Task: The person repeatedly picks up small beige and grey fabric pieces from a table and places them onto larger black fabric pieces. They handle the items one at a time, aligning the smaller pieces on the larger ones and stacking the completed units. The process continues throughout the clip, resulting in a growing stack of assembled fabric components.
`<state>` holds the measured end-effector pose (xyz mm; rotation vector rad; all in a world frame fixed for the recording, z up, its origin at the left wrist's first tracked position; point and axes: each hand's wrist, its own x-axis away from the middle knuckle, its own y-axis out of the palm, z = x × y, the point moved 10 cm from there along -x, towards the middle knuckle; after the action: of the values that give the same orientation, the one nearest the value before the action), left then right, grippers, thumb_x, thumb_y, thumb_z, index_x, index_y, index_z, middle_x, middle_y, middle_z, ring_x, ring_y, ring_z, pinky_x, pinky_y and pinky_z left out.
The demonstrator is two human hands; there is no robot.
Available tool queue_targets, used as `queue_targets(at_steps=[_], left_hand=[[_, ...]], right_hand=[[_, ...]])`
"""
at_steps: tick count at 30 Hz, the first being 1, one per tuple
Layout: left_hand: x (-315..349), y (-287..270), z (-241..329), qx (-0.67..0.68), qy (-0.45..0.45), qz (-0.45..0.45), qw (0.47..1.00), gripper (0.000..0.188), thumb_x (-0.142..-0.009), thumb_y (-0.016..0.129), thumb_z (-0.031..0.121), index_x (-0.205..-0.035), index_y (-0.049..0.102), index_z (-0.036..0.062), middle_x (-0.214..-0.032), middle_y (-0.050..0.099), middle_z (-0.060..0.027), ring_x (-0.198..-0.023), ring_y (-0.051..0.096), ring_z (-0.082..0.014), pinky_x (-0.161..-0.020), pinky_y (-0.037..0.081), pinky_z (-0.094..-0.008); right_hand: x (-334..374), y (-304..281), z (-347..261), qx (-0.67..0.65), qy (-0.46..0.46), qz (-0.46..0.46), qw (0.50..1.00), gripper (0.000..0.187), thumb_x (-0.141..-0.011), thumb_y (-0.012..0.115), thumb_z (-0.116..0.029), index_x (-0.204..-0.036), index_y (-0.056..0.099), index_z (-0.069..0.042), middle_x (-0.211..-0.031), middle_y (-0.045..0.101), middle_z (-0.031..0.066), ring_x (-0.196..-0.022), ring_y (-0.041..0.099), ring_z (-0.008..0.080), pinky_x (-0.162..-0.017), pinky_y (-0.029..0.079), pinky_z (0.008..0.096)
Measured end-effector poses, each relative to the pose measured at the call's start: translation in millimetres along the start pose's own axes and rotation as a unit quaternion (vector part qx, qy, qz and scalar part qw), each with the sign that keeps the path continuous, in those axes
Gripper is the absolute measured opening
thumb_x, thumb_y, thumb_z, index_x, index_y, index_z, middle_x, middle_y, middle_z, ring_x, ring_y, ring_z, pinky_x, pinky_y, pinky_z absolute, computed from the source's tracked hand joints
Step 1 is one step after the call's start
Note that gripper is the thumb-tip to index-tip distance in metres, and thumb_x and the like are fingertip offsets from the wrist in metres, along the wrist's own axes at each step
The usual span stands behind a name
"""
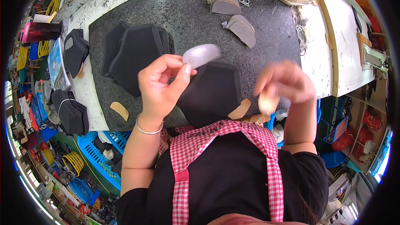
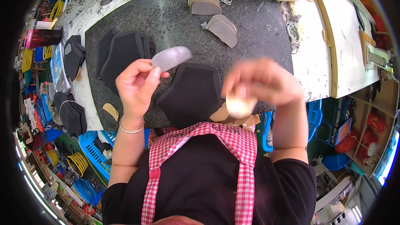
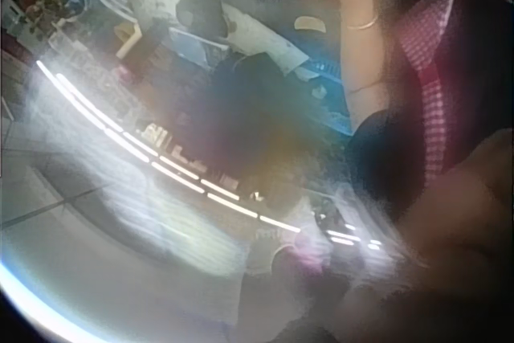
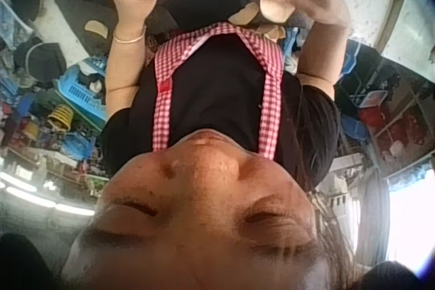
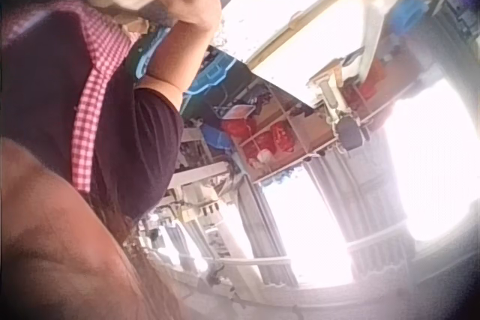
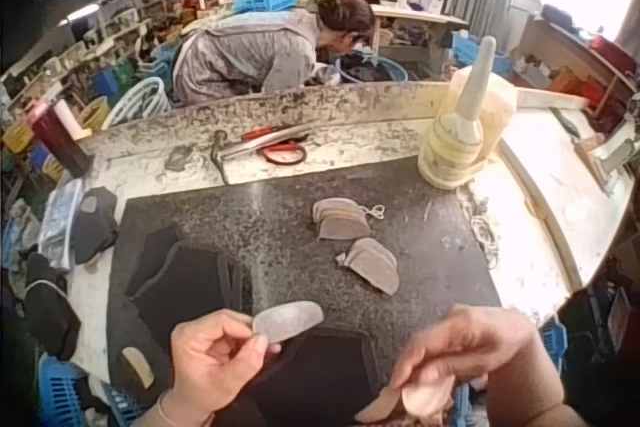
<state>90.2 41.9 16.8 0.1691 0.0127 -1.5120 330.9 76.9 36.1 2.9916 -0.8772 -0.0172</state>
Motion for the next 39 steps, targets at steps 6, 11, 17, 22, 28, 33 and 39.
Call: queue_targets(at_steps=[6, 11, 17, 22, 28, 33, 39], left_hand=[[30, 76, 61, -0.432, 0.372, -0.074, 0.819, 0.018, -0.077, 0.085, 0.002, -0.091, 0.074, 0.002, -0.097, 0.077, -0.0096, -0.075, 0.076, -0.0234, -0.065, 0.063, -0.0325], [42, 76, 40, -0.386, 0.309, -0.129, 0.86, 0.028, -0.074, 0.093, 0.014, -0.094, 0.076, 0.0038, -0.102, 0.077, -0.007, -0.085, 0.074, -0.0237, -0.07, 0.06, -0.0349], [61, 66, 8, -0.465, 0.268, -0.145, 0.831, 0.025, -0.072, 0.091, 0.014, -0.093, 0.078, 0.0065, -0.105, 0.077, -0.0023, -0.1, 0.07, -0.0221, -0.081, 0.052, -0.0385], [55, 67, 4, -0.456, 0.258, -0.152, 0.838, 0.022, -0.074, 0.089, 0.013, -0.093, 0.078, 0.0099, -0.104, 0.076, -0.001, -0.108, 0.07, -0.024, -0.086, 0.051, -0.0392], [34, 61, 19, -0.448, 0.225, -0.164, 0.85, 0.021, -0.076, 0.088, 0.012, -0.094, 0.077, 0.0112, -0.1, 0.075, -0.0018, -0.11, 0.071, -0.0259, -0.092, 0.052, -0.0402], [-39, -41, 47, -0.609, 0.151, 0.055, 0.777, 0.059, -0.084, 0.088, 0.035, -0.132, 0.069, 0.0062, -0.132, 0.067, -0.0138, -0.127, 0.059, -0.0351, -0.11, 0.045, -0.0466], [-54, -128, 20, -0.546, 0.064, 0.156, 0.821, 0.054, -0.08, 0.093, 0.035, -0.118, 0.073, 0.0029, -0.115, 0.07, -0.0133, -0.106, 0.07, -0.0303, -0.092, 0.055, -0.0409]], right_hand=[[-16, 23, 14, 0.005, 0.051, 0.281, 0.958, 0.021, -0.097, 0.08, -0.015, -0.102, 0.071, 0.002, -0.089, 0.072, 0.0045, -0.077, 0.069, 0.0094, -0.072, 0.057, 0.0254], [-11, 15, 42, 0.028, 0.167, 0.299, 0.939, 0.013, -0.1, 0.075, -0.01, -0.099, 0.07, 0.002, -0.083, 0.071, 0.0016, -0.071, 0.067, 0.005, -0.06, 0.052, 0.0198], [-11, 10, 75, 0.052, 0.241, 0.259, 0.934, 0.014, -0.1, 0.076, -0.012, -0.099, 0.071, 0.001, -0.079, 0.07, -0.0001, -0.067, 0.067, 0.0045, -0.056, 0.05, 0.02], [-17, 11, 73, 0.134, 0.202, 0.244, 0.939, 0.019, -0.098, 0.078, -0.016, -0.1, 0.068, 0.0, -0.076, 0.07, 0.003, -0.066, 0.069, 0.0103, -0.056, 0.051, 0.0257], [-45, 17, 22, 0.541, 0.195, 0.184, 0.797, 0.048, -0.09, 0.083, -0.046, -0.102, 0.058, -0.006, -0.078, 0.071, 0.0171, -0.072, 0.073, 0.0386, -0.064, 0.055, 0.0484], [-42, -47, 5, 0.595, 0.055, 0.376, 0.708, 0.052, -0.086, 0.085, -0.049, -0.101, 0.063, -0.005, -0.084, 0.072, 0.013, -0.075, 0.072, 0.0346, -0.069, 0.055, 0.0456], [-45, -87, 40, 0.402, 0.149, 0.319, 0.845, 0.031, -0.089, 0.083, -0.029, -0.097, 0.074, 0.0, -0.08, 0.074, 0.0128, -0.076, 0.072, 0.0253, -0.072, 0.056, 0.0392]])
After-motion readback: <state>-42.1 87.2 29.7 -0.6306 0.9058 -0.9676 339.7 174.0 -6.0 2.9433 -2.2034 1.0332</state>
